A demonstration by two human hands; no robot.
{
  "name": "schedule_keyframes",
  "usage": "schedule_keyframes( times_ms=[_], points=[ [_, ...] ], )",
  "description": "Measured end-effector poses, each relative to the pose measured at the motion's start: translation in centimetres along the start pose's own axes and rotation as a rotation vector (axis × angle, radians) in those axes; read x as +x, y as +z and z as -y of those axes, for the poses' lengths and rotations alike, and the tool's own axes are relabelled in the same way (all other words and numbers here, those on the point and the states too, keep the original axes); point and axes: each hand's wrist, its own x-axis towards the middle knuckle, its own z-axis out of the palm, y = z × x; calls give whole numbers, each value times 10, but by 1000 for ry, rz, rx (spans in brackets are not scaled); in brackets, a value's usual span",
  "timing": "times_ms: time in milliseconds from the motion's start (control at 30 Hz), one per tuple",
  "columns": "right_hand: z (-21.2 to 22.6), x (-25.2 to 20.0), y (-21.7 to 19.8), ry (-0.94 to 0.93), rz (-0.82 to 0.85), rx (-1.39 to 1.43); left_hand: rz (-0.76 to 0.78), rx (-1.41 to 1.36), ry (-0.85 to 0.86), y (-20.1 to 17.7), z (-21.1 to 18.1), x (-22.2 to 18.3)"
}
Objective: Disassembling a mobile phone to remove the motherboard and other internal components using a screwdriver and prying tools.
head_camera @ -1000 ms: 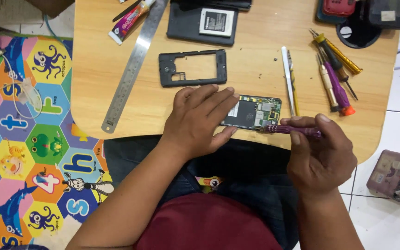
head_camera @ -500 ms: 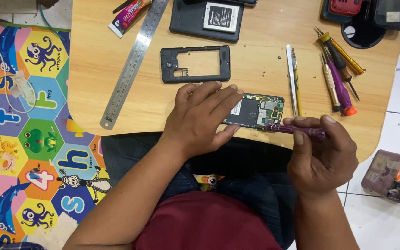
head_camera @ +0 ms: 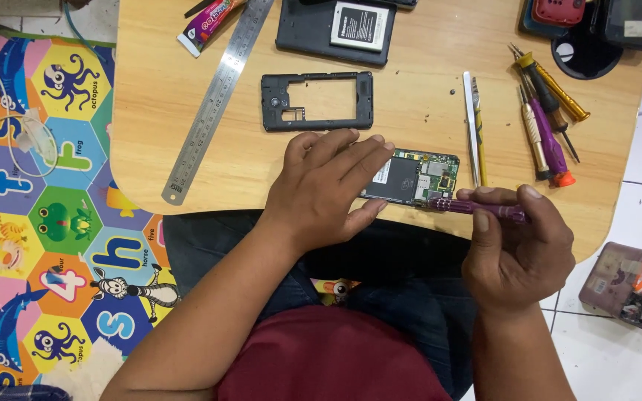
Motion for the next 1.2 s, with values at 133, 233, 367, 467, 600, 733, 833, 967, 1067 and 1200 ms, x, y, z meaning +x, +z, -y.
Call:
schedule_keyframes(
  times_ms=[133,233,367,467,600,733,833,967,1067,1200],
  points=[
    [5,2,-4,-1,46,3,3,4,3,-1,0,1],
    [6,11,-10,-166,166,-155,0,-7,-16,-1,-1,1],
    [17,35,-7,-368,341,-266,8,-1,-13,-2,-1,0],
    [20,44,-3,-419,313,-271,26,-19,-30,-1,-1,-1],
    [10,36,-3,-414,243,-324,45,-35,-47,0,1,-2],
    [12,32,-5,-428,241,-311,71,-48,-63,2,2,-4],
    [9,33,-12,-427,305,-310,60,-50,-59,3,1,-4],
    [6,34,-11,-433,352,-370,55,-30,-62,3,2,-3],
    [5,31,-10,-431,311,-359,57,-30,-62,3,1,-3],
    [11,29,-4,-474,249,-420,46,-17,-54,3,3,-3]
  ],
)
